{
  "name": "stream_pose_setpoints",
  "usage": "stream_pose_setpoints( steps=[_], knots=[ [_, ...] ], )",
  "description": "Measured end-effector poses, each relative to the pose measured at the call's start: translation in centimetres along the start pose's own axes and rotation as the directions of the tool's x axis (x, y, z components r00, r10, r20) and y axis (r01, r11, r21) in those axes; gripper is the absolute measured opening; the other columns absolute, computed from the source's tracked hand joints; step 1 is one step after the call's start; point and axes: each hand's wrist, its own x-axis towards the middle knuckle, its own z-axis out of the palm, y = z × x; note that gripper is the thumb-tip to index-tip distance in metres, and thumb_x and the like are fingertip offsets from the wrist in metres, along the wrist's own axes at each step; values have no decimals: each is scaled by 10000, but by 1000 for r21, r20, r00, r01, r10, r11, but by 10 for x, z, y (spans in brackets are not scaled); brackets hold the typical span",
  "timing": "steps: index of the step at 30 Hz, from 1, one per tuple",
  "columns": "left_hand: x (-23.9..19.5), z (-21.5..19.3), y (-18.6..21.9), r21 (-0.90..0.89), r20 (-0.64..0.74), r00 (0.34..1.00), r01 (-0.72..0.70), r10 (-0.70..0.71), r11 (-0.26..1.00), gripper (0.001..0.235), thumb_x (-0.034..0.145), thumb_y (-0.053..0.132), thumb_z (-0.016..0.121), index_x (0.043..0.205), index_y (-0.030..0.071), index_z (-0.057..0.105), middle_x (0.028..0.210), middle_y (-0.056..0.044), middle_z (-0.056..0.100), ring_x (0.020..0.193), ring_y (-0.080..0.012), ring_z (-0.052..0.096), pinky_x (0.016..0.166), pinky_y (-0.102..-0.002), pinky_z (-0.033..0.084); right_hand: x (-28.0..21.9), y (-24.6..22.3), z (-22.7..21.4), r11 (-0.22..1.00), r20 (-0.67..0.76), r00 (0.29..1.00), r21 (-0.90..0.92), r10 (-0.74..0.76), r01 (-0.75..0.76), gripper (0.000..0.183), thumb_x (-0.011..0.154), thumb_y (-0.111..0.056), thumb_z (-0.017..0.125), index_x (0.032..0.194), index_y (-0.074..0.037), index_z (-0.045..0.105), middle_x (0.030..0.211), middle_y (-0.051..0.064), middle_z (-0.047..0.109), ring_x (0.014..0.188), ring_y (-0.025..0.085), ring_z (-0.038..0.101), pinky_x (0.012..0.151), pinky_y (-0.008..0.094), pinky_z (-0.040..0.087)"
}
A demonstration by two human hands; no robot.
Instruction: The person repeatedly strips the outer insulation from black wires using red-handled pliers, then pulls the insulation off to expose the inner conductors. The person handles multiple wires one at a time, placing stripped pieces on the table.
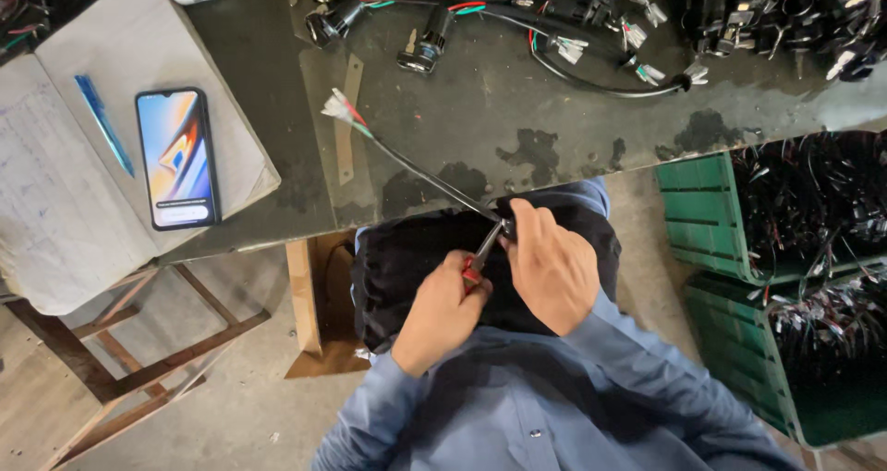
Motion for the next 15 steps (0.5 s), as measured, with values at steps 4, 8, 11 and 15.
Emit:
stream_pose_setpoints(
  steps=[4, 8, 11, 15],
  knots=[
    [5, 5, 3, 68, -97, 992, -73, 79, 995, 290, 901, 194, 717, 1067, 15, 560, 905, -221, 658, 848, -457, 629, 734, -511, 498, 5, 3, -3, 989, -74, 996, 132, -49, 59, 356, 880, -133, 675, 1195, -7, 566, 981, 183, 639, 807, 373, 659, 650, 446, 505],
    [14, -7, 23, -29, 168, 956, 247, -239, 969, 301, 939, 258, 737, 1068, 34, 582, 891, -194, 680, 876, -396, 666, 783, -452, 517, 29, 7, -42, 938, 276, 961, 339, -27, -71, 323, 920, -219, 720, 1140, -25, 585, 866, 171, 686, 825, 381, 672, 672, 444, 497],
    [21, -26, 40, -141, -100, 914, -405, 394, 904, 345, 921, 80, 739, 1202, -5, 557, 1137, -191, 630, 1043, -401, 627, 928, -441, 515, 26, 15, -75, 825, 398, 887, 564, -236, -33, 271, 921, -193, 706, 1105, -29, 594, 829, 138, 692, 786, 332, 690, 665, 389, 506],
    [33, -46, 41, 94, -155, 698, -694, 699, 714, 371, 851, 38, 764, 1128, 20, 518, 1087, -158, 588, 1044, -406, 612, 1019, -506, 501, 10, 24, -92, 684, 499, 803, 711, -325, -164, 292, 924, -156, 685, 1173, -26, 608, 811, 114, 672, 721, 288, 660, 654, 358, 517]
  ],
)
